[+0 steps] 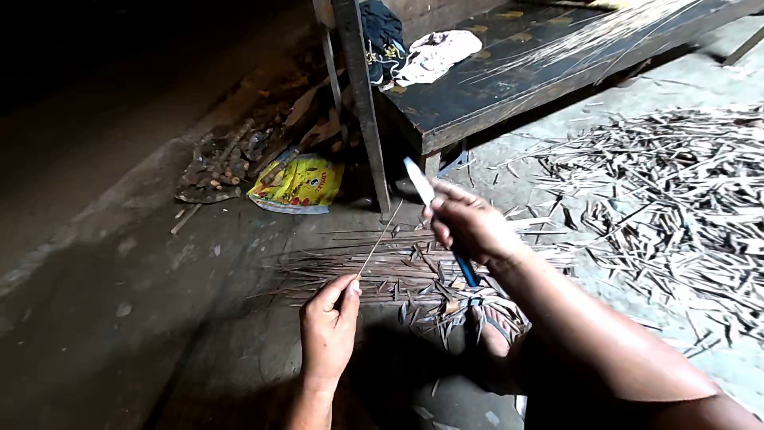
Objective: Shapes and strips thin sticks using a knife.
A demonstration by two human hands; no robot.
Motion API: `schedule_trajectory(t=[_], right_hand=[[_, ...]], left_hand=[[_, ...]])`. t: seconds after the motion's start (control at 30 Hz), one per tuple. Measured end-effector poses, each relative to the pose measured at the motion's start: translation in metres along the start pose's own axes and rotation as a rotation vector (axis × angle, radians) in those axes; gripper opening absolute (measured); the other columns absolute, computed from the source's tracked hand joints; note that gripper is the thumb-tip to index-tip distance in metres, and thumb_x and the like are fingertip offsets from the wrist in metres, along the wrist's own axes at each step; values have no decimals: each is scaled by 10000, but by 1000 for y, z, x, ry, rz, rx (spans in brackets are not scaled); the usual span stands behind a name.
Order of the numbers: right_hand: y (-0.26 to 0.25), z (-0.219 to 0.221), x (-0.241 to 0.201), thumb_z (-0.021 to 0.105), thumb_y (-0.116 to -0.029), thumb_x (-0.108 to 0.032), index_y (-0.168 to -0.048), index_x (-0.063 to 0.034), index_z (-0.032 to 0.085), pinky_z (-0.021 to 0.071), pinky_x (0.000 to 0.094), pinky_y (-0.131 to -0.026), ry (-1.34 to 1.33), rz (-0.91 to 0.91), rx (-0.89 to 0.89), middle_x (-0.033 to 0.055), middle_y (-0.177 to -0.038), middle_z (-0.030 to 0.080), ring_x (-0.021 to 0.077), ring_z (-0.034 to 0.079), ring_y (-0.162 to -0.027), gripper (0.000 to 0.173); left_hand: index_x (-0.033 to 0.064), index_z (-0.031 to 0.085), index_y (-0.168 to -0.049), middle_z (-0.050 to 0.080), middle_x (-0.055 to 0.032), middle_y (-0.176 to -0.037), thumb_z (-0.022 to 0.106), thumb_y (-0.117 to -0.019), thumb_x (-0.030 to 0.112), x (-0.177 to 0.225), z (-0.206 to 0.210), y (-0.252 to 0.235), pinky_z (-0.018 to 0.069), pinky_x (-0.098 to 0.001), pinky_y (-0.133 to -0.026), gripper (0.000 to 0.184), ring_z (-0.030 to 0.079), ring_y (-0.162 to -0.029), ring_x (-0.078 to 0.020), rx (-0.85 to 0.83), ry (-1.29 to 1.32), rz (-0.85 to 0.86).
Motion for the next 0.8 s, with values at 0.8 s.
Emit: schedule_trajectory(t=[0.8], right_hand=[[10,29,22,447,-1081,-123,-1530,-178,476,505,243,-491,-75,103,-102,135,-893,675,116,559,-528,453]], left_hand=[[12,764,-1047,735,-4,-860,633,-958,71,1,-5,2,564,-176,-606,169,648,-667,-20,62,-44,38]])
Point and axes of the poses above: each hand's wrist, its own y-axis away from the middle knuckle, its own z-axis out of the palm, x = y × z, the point moved 7 cm from there along -y, towards the middle knuckle
